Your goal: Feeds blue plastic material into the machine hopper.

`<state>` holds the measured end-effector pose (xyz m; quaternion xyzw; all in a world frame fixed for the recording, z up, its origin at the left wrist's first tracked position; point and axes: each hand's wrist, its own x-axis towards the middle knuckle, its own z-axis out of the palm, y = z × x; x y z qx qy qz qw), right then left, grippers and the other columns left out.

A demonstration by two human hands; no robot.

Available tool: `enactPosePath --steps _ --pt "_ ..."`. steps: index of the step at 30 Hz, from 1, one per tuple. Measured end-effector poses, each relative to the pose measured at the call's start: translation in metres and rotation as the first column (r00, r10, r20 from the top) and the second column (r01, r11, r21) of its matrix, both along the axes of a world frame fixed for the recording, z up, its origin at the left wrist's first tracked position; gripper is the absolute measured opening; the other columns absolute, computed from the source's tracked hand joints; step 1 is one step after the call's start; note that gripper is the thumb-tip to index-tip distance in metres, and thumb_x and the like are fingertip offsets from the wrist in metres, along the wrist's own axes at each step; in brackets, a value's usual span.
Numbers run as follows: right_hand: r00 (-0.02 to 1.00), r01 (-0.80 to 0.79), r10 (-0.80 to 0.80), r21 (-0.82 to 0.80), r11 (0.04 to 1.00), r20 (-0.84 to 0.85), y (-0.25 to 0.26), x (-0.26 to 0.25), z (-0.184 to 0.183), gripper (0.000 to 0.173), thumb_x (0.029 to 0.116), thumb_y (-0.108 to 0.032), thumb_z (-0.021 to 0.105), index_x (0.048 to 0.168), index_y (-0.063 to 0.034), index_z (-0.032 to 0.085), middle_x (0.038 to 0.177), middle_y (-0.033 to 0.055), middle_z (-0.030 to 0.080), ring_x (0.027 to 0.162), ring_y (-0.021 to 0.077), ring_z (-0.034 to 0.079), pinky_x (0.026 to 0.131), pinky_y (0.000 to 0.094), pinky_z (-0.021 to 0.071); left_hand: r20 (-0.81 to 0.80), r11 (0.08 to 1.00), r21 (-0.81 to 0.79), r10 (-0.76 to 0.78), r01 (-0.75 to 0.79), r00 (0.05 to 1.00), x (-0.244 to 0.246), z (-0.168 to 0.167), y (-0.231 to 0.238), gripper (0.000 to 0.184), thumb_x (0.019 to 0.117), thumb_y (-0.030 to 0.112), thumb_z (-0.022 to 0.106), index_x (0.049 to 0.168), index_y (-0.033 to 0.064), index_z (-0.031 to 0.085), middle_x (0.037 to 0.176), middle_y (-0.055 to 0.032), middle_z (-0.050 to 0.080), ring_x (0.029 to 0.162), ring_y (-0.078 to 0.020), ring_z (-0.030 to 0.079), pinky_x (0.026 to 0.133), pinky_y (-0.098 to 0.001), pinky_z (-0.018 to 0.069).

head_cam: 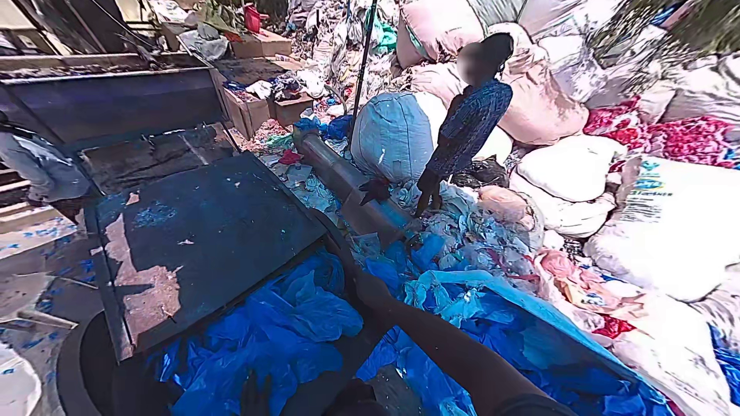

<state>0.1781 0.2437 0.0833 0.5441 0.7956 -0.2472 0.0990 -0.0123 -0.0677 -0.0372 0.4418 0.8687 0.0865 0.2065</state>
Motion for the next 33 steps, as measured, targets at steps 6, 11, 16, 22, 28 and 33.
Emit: enactPosePath --steps 6,11,16,22,28,33 --pt "1.0 0.021 -0.021 -0.001 1.0 0.009 0.015 -0.001 -0.031 0.046 0.1115 -0.028 0.035 0.155 -0.0143 0.031 0.129 0.0212 0.064 0.116 0.0405 0.066 0.093 0.0581 0.054 0.015 0.998 -0.054 0.011 -0.01 1.0 0.002 0.011 0.001 0.074 0.089 0.031 0.074 0.155 0.0166 0.046 0.169 -0.0189 0.024 0.156 -0.0411 0.019 0.116 -0.0721 0.0217" --pt "1.0 0.017 -0.017 0.01 1.0 0.011 0.015 -0.001 -0.033 0.046 0.1114 -0.028 0.035 0.155 -0.0131 0.031 0.129 0.0212 0.064 0.117 0.04 0.066 0.093 0.0577 0.0539 0.066 0.996 -0.085 0.036 -0.03 0.997 0.003 0.028 0.003 0.071 0.0913 0.031 0.072 0.156 0.0174 0.045 0.17 -0.0168 0.02 0.158 -0.039 0.016 0.118 -0.0714 0.0188" --pt "0.999 0.034 -0.033 -0.044 0.998 0.017 0.002 -0.007 -0.004 0.047 0.1125 -0.025 0.034 0.158 -0.0126 0.028 0.134 0.0227 0.061 0.122 0.0403 0.063 0.098 0.0564 0.0512 0.085 0.999 -0.027 0.035 -0.033 0.996 0.002 0.022 0.001 0.07 0.0899 0.029 0.072 0.154 0.0161 0.048 0.169 -0.0199 0.023 0.157 -0.0407 0.018 0.118 -0.0712 0.018" --pt "1.0 0.021 -0.021 -0.025 0.999 0.023 0.004 -0.006 -0.014 0.048 0.1123 -0.027 0.035 0.157 -0.0122 0.028 0.132 0.0226 0.062 0.12 0.04 0.064 0.096 0.0569 0.0524 0.076 0.998 -0.058 0.025 -0.021 0.997 0.004 0.027 0.0 0.067 0.0921 0.025 0.068 0.155 0.0148 0.047 0.169 -0.0198 0.022 0.157 -0.0405 0.017 0.118 -0.0713 0.0179" --pt "0.996 0.035 -0.037 0.029 0.999 0.076 0.009 -0.002 -0.028 0.05 0.1124 -0.033 0.034 0.156 -0.0086 0.033 0.133 0.0224 0.062 0.122 0.0389 0.063 0.099 0.0558 0.0514 0.04 1.0 0.009 0.0 -0.001 0.999 -0.007 -0.009 -0.001 0.069 0.0881 0.025 0.072 0.153 0.0192 0.05 0.169 -0.019 0.023 0.156 -0.0434 0.021 0.116 -0.0733 0.0219" --pt "0.957 -0.043 0.062 -0.074 0.996 0.282 -0.04 -0.044 0.018 0.052 0.1147 -0.025 0.027 0.156 0.0064 0.03 0.148 0.034 0.047 0.139 0.0478 0.047 0.113 0.0609 0.0377 0.117 0.997 0.07 0.034 -0.042 0.993 -0.015 -0.044 -0.012 0.081 0.0837 0.033 0.08 0.156 0.02 0.045 0.172 -0.012 0.019 0.158 -0.0365 0.016 0.117 -0.0753 0.0166"
